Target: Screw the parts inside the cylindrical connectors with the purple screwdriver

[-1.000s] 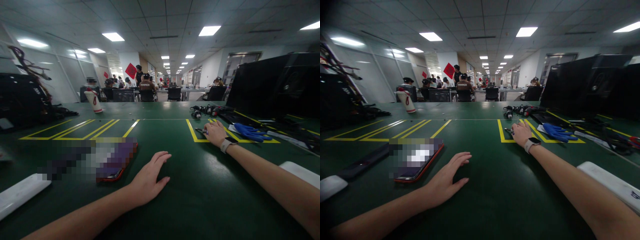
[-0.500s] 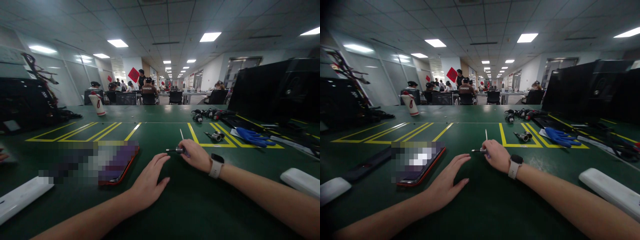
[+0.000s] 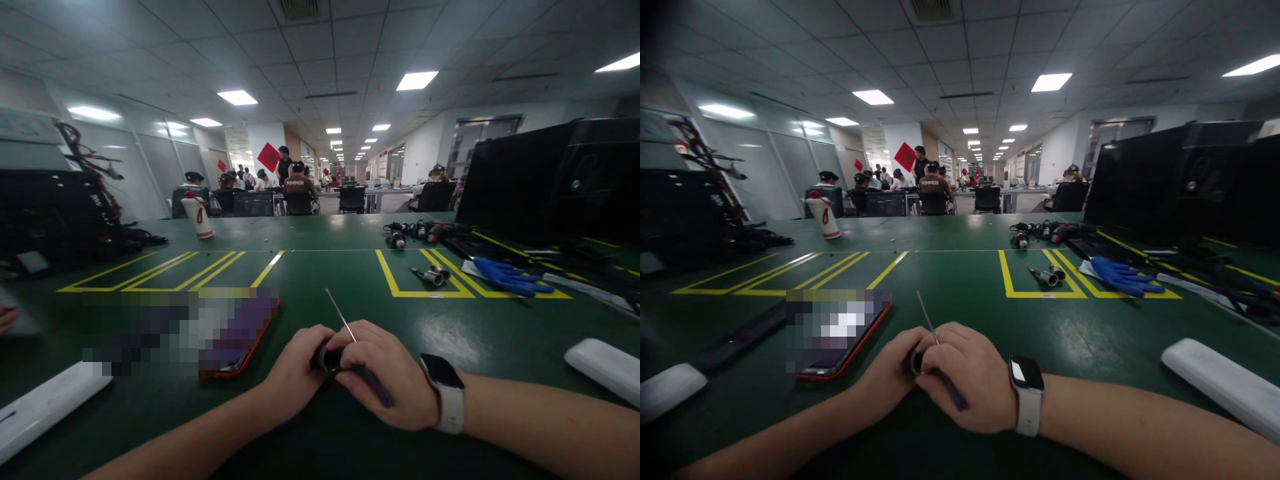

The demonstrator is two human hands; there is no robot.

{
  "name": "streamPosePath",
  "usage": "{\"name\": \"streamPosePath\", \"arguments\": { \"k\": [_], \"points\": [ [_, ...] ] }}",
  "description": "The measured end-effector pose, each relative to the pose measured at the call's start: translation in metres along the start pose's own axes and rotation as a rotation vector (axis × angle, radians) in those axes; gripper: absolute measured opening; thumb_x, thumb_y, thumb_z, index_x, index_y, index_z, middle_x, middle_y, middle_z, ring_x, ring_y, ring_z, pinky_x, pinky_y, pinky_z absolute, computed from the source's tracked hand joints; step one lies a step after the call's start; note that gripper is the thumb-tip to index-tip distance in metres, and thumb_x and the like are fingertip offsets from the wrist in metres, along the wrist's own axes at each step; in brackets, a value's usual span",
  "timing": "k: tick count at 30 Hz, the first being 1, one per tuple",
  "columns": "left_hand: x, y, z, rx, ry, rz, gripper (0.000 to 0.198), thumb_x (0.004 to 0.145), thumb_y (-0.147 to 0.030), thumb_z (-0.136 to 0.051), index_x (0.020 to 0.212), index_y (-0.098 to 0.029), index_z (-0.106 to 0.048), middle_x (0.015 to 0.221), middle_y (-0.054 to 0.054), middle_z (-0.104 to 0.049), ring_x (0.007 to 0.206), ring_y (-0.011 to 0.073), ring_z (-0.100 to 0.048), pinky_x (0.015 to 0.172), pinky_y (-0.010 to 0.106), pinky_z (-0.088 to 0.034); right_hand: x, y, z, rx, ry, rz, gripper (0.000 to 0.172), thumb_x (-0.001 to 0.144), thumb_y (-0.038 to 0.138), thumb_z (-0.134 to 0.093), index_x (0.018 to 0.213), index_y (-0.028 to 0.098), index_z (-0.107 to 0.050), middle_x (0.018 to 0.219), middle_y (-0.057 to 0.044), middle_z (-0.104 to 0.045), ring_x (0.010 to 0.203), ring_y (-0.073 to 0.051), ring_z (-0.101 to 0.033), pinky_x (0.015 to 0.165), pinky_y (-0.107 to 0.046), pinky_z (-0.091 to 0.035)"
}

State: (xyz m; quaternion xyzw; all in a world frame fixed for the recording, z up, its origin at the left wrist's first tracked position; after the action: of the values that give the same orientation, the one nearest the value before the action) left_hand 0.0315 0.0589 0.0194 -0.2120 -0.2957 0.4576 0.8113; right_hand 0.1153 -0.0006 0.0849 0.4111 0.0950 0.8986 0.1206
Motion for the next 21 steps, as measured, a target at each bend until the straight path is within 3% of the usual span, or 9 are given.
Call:
{"name": "streamPosePath", "arguments": {
  "k": [5, 12, 17, 21],
  "points": [
    [0.002, -0.004, 0.008, -0.117, -0.036, -0.002, 0.007, 0.073, -0.016, -0.054, 0.075, -0.018, -0.047, 0.069, -0.003, -0.050, 0.064, 0.0131, -0.048, 0.060, 0.025, -0.038, -0.001, 0.021, 0.014, 0.113, -0.051, 0.083, 0.022, 0.085, 0.021, -0.040, 0.105, 0.014, -0.048, 0.091, -0.012, -0.060, 0.082, -0.020, -0.054, 0.071, -0.036, -0.044],
    [0.001, 0.003, 0.013, -0.122, -0.081, 0.054, 0.024, 0.070, -0.027, -0.063, 0.067, -0.020, -0.040, 0.061, -0.007, -0.041, 0.052, 0.0088, -0.037, 0.048, 0.020, -0.031, -0.003, 0.022, 0.014, 0.147, -0.049, -0.015, 0.012, 0.082, 0.019, -0.043, 0.074, 0.016, -0.051, 0.063, -0.004, -0.054, 0.063, -0.015, -0.049, 0.061, -0.031, -0.038],
    [0.002, -0.003, 0.012, -0.007, -0.051, 0.016, 0.014, 0.072, -0.025, -0.059, 0.066, -0.017, -0.049, 0.062, -0.004, -0.051, 0.058, 0.0115, -0.047, 0.055, 0.023, -0.035, -0.002, 0.010, 0.002, 0.069, 0.028, -0.130, 0.017, 0.084, 0.015, -0.041, 0.068, 0.016, -0.048, 0.062, -0.003, -0.051, 0.061, -0.013, -0.045, 0.059, -0.029, -0.034],
    [0.003, -0.006, 0.009, 0.081, -0.023, -0.011, 0.005, 0.068, -0.013, -0.058, 0.067, -0.017, -0.054, 0.066, -0.002, -0.059, 0.065, 0.0141, -0.053, 0.063, 0.026, -0.037, -0.004, 0.002, -0.005, 0.021, 0.068, -0.195, 0.020, 0.084, 0.017, -0.042, 0.065, 0.016, -0.046, 0.063, -0.002, -0.049, 0.061, -0.013, -0.043, 0.059, -0.027, -0.032]
  ]
}}
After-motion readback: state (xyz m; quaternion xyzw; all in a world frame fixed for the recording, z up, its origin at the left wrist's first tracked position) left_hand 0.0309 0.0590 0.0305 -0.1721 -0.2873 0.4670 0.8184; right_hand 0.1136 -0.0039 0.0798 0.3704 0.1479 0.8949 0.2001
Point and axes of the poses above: each hand's wrist, its own x-axis towards the middle knuckle, its own z-axis out of the back of the hand, y = z × x, the point moved 10 cm from there along x, towards the middle knuckle
